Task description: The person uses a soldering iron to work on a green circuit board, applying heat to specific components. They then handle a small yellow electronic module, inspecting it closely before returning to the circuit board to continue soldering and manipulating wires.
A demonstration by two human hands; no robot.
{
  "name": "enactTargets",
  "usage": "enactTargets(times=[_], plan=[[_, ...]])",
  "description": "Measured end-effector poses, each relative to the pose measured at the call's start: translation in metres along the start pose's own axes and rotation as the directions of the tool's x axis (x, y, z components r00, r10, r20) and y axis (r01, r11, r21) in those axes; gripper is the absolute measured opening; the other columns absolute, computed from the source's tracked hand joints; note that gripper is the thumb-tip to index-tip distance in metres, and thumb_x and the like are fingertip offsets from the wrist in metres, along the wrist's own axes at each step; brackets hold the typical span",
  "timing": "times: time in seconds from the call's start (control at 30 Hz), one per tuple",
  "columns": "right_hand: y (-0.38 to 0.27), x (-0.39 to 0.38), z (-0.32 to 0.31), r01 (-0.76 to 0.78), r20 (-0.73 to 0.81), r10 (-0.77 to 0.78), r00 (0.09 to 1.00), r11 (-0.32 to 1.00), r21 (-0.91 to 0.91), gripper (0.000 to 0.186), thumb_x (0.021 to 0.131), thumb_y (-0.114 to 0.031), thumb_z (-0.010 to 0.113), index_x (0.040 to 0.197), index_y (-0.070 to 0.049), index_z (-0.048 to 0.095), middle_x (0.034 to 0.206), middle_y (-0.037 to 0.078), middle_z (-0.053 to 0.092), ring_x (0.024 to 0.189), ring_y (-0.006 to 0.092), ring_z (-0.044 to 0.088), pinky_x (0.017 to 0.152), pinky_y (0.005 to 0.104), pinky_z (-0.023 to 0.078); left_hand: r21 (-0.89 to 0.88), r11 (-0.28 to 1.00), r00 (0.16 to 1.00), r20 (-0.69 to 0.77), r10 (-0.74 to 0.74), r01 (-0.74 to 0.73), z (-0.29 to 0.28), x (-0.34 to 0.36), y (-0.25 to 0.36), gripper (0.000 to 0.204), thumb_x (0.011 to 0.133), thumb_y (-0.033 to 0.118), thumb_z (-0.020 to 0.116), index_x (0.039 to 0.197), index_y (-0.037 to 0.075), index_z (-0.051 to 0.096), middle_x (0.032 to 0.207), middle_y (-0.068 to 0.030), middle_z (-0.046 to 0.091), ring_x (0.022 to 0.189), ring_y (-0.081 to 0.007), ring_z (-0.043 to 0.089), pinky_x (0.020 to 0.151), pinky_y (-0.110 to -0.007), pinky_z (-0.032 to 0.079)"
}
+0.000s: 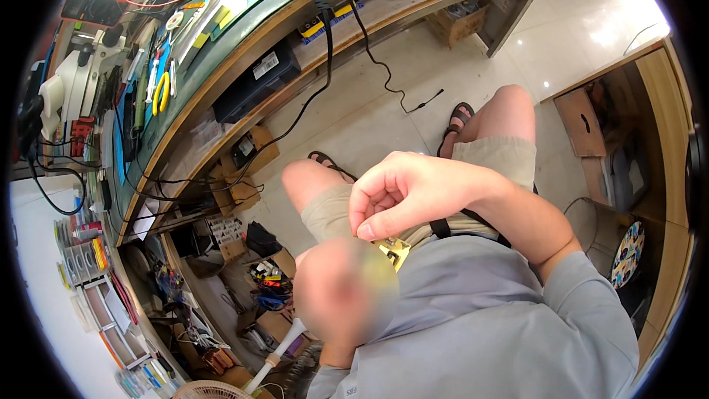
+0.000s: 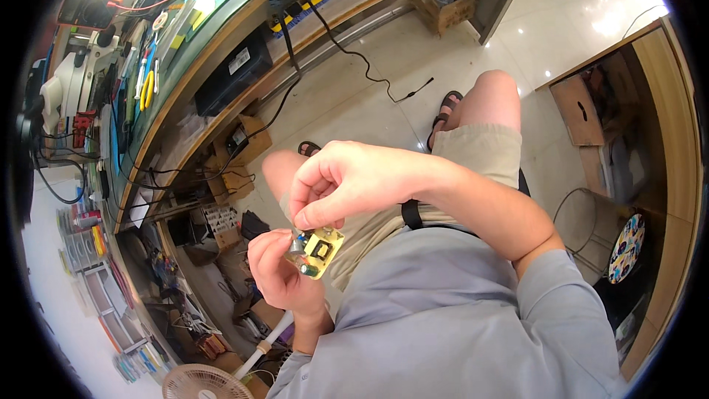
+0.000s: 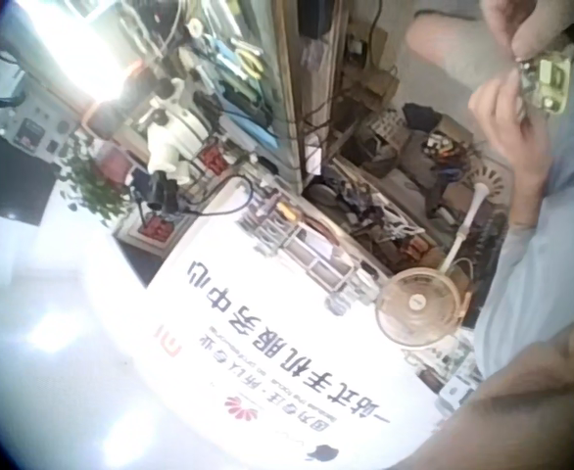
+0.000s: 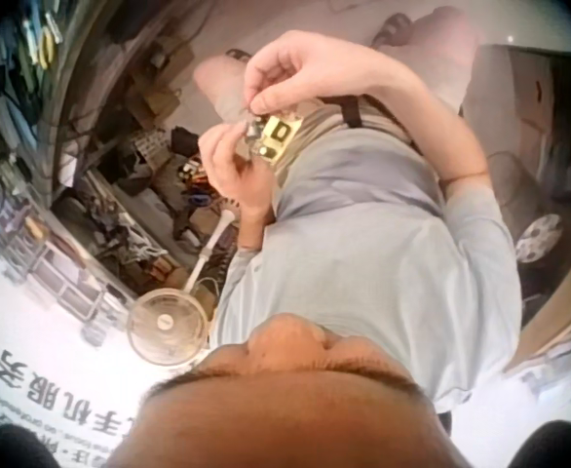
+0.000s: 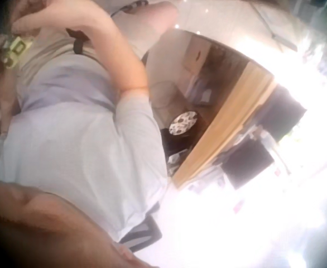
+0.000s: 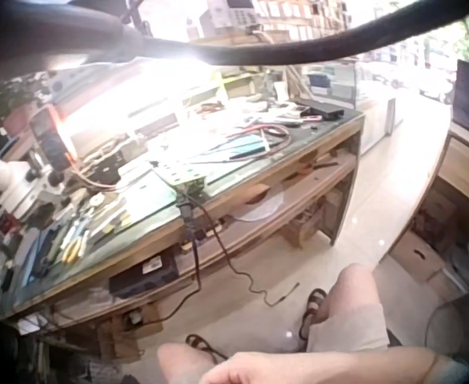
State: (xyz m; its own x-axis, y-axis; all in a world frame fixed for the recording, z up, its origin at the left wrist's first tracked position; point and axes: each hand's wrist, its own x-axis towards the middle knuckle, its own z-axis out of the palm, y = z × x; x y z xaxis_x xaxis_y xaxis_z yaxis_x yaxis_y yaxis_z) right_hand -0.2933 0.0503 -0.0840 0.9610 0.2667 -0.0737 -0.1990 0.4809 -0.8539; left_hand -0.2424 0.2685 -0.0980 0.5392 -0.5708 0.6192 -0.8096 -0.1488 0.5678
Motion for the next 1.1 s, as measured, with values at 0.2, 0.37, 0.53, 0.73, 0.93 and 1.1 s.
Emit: enactTargets(times=[0.2, 0.37, 0.53, 0.73, 0.93, 1.1], plan=[[0.006, 0.005, -0.01, -0.04, 0.027, 0.041, 0.999, 0.999, -0.014, 0.02, 0.091, -0.018, 0.07, 0.095, 0.001, 0.071, 0.083, 0.003, 0.069, 0.073, 0.0083, 0.061, 0.066, 0.0243, 0.05, 0.028, 0.998, 0.99, 0.128, -0.065, 0.061, -0.004, 0.004, 0.01, 0.035, 0.068, -0.006, 0.073, 0.102, 0.001, 0.066, 0.09, -0.0095, 0.059, 0.08, -0.0228, 0.058, 0.07, -0.033, 0.047], [0.013, 0.012, -0.008, -0.081, -0.045, 0.08, 0.996, 0.996, -0.038, 0.032, 0.093, -0.031, 0.068, 0.088, 0.001, 0.072, 0.079, 0.004, 0.069, 0.067, 0.0088, 0.059, 0.062, 0.0238, 0.049, -0.037, 0.971, 0.966, 0.122, -0.228, 0.234, 0.001, 0.003, 0.021, 0.042, 0.064, -0.012, 0.071, 0.104, 0.002, 0.067, 0.088, -0.0069, 0.056, 0.078, -0.0198, 0.055, 0.065, -0.029, 0.044], [0.017, 0.015, -0.007, -0.157, -0.091, 0.156, 0.984, 0.987, -0.013, 0.032, 0.095, -0.031, 0.069, 0.086, -0.002, 0.074, 0.077, -0.003, 0.067, 0.072, 0.0037, 0.056, 0.066, 0.0235, 0.044, -0.037, 0.961, 0.957, 0.11, -0.27, 0.275, 0.004, -0.001, 0.021, 0.047, 0.062, -0.015, 0.067, 0.106, 0.002, 0.066, 0.088, -0.0053, 0.055, 0.077, -0.0169, 0.052, 0.062, -0.026, 0.042], [0.024, 0.017, -0.008, -0.082, -0.101, 0.077, 0.992, 0.996, -0.041, 0.043, 0.093, -0.041, 0.067, 0.082, 0.001, 0.072, 0.074, 0.006, 0.068, 0.064, 0.0101, 0.062, 0.057, 0.025, 0.051, -0.025, 0.968, 0.965, 0.091, -0.248, 0.251, 0.006, -0.001, 0.019, 0.048, 0.062, -0.016, 0.065, 0.105, 0.003, 0.066, 0.087, -0.005, 0.056, 0.076, -0.0161, 0.051, 0.061, -0.025, 0.041], [0.014, 0.016, -0.005, -0.167, -0.126, 0.162, 0.979, 0.986, -0.026, 0.032, 0.094, -0.033, 0.07, 0.08, -0.004, 0.074, 0.069, -0.006, 0.06, 0.066, 0.002, 0.049, 0.058, 0.023, 0.038, -0.032, 0.961, 0.957, 0.104, -0.272, 0.276, 0.006, 0.002, 0.022, 0.045, 0.063, -0.015, 0.067, 0.104, 0.003, 0.065, 0.086, -0.0045, 0.056, 0.074, -0.0156, 0.05, 0.061, -0.025, 0.041], [0.014, 0.017, -0.004, -0.161, -0.132, 0.158, 0.979, 0.987, -0.015, 0.032, 0.094, -0.033, 0.07, 0.08, -0.004, 0.074, 0.069, -0.006, 0.061, 0.066, 0.0016, 0.05, 0.058, 0.0229, 0.038, -0.039, 0.959, 0.956, 0.104, -0.274, 0.279, 0.004, 0.004, 0.024, 0.045, 0.064, -0.015, 0.068, 0.104, 0.003, 0.065, 0.086, -0.0045, 0.056, 0.074, -0.0155, 0.05, 0.062, -0.025, 0.041]])
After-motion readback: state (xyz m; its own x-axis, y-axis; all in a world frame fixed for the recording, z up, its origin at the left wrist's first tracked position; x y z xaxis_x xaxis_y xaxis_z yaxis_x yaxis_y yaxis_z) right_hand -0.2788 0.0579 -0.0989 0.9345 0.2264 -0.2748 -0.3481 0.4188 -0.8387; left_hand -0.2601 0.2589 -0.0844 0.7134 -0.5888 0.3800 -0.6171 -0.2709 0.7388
